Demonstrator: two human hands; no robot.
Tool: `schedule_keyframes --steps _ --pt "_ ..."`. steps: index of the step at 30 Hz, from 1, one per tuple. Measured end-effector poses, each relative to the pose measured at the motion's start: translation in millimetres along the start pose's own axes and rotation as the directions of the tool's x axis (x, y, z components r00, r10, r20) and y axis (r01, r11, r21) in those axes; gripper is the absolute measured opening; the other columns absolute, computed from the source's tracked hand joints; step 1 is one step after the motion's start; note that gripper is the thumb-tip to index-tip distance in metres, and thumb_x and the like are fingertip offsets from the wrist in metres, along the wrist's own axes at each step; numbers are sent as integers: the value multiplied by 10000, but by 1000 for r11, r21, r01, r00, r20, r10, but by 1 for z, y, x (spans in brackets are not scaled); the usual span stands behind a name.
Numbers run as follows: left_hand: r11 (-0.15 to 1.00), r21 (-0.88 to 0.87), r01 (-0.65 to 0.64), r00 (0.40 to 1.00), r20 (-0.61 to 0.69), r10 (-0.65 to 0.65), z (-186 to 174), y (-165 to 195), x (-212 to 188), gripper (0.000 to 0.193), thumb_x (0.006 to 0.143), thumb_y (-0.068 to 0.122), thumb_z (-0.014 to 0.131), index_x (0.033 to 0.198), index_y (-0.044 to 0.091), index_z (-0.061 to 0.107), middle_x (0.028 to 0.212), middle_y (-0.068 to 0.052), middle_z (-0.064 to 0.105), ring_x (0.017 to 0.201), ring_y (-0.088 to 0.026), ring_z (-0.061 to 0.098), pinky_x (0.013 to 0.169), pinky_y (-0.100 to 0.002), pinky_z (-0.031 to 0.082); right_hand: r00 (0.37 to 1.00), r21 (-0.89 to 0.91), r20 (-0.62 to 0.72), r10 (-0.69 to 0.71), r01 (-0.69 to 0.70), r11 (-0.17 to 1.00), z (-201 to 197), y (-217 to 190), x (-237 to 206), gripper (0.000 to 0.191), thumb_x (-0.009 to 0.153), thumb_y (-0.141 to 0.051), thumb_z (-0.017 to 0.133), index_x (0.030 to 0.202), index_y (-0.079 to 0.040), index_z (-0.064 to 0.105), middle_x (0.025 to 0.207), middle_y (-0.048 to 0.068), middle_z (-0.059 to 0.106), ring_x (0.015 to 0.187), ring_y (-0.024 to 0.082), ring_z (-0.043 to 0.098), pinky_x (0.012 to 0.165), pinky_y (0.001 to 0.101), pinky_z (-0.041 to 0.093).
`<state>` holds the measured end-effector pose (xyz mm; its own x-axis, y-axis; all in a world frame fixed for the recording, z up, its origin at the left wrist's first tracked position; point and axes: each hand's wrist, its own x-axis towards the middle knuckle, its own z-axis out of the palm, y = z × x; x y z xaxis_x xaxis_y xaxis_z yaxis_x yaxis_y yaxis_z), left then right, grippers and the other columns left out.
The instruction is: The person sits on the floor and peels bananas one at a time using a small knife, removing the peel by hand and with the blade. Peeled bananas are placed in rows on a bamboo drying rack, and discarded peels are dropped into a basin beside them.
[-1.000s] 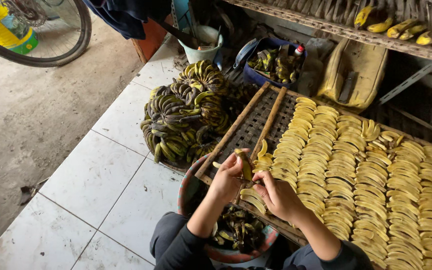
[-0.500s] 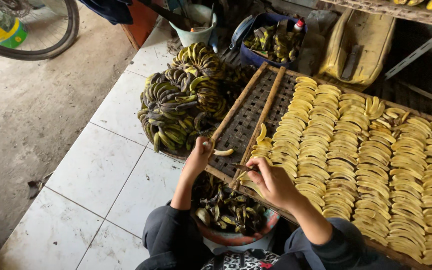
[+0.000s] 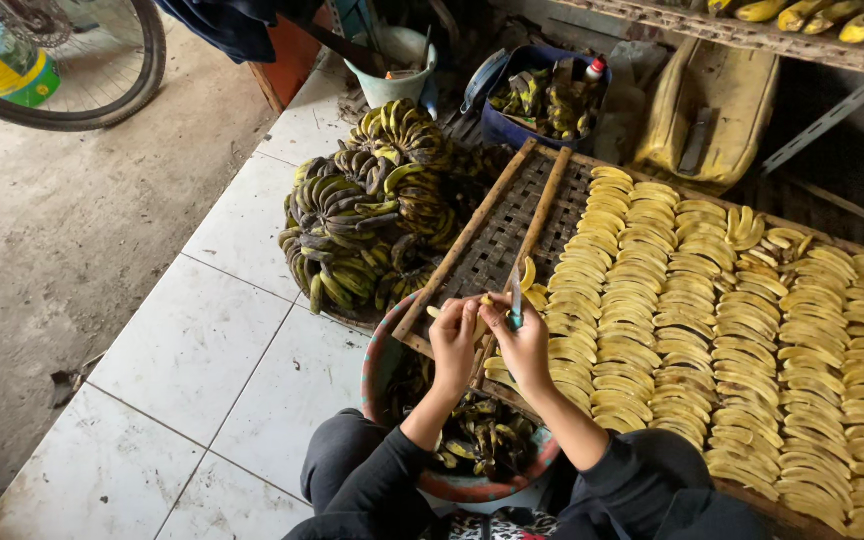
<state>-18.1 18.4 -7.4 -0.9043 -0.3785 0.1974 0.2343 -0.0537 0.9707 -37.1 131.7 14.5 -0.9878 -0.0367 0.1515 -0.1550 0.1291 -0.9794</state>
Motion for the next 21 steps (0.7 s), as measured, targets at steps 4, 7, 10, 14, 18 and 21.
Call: schedule_keyframes --steps 4,7,10,14,18,21 --pt "996 4 93 992 -87 -92 5 3 -7 181 1053 152 625 998 -20 638 784 1 612 707 -50 504 605 -216 432 999 44 -31 -44 46 998 4 3 -4 256 986 -227 699 1077 10 733 930 51 753 823 91 682 725 243 549" --pt "998 -65 4 999 -47 -8 5 6 -9 177 972 103 709 1014 -5 576 852 -13 665 770 -45 586 659 -210 487 996 27 -36 -79 80 996 4 7 -4 223 1013 -189 678 1069 21 727 905 65 756 808 106 697 741 257 571" --pt "996 -83 23 1000 -5 -23 3 12 -10 247 913 63 787 1032 3 578 857 -22 692 762 -46 602 648 -212 484 989 -37 -54 -138 136 990 3 13 -6 195 1025 -159 661 1063 27 706 907 70 746 793 97 689 716 252 574" --pt "996 -88 -1 1000 4 1 2 11 -6 363 865 61 850 1091 9 571 915 -31 605 772 -61 545 654 -217 456 991 43 2 130 -130 991 -1 20 -8 193 1030 -167 604 1044 -3 705 751 57 673 573 84 546 495 252 419" --pt "755 -526 391 898 37 -439 1 -9 10 351 897 210 769 1157 86 569 890 -21 648 777 -93 625 684 -231 502 885 490 196 422 -461 740 -5 23 -3 198 1046 -196 577 946 -28 610 654 3 515 499 92 475 435 251 373" --pt "498 -725 475 750 38 -661 -1 -32 20 339 933 340 684 1129 89 569 914 -19 674 778 -147 648 715 -316 523 831 628 273 484 -535 565 -5 21 0 170 1037 -179 569 942 -37 568 653 15 532 511 97 477 444 247 364"
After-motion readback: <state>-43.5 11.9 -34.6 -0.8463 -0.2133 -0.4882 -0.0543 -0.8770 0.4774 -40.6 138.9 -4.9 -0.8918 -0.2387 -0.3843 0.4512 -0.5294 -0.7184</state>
